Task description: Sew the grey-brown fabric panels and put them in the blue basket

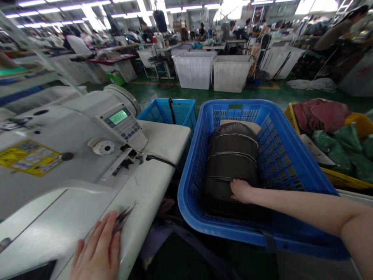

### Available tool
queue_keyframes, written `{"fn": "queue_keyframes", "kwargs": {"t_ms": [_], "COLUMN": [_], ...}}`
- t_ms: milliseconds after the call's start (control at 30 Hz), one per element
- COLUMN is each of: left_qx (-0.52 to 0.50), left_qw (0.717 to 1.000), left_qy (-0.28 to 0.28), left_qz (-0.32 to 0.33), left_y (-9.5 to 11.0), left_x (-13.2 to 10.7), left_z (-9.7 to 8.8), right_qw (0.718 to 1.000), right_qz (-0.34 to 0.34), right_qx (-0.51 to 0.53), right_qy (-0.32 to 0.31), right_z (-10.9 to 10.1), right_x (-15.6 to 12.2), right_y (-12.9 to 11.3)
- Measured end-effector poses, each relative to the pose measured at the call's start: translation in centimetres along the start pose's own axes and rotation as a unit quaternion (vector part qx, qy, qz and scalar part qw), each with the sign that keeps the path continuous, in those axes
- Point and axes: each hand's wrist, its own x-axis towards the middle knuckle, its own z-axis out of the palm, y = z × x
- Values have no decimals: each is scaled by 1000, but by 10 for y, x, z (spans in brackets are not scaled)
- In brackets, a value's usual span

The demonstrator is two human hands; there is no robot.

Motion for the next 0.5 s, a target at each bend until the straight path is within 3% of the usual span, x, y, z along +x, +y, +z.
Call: {"fn": "queue_keyframes", "kwargs": {"t_ms": [233,367,500], "left_qx": [7,-7,-27], "left_qw": [1000,1000,1000], "left_qy": [-10,2,2], "left_qz": [-7,13,7], "left_y": [-5,-7,-7], "left_x": [2,4,4], "left_z": [0,1,2], "right_qw": [997,988,975], "right_qz": [-43,-129,-214], "right_qx": [-35,-21,-3], "right_qy": [55,85,65], "right_z": [-18,-21,-13], "right_x": [-2,1,8], "right_y": [2,-5,-12]}}
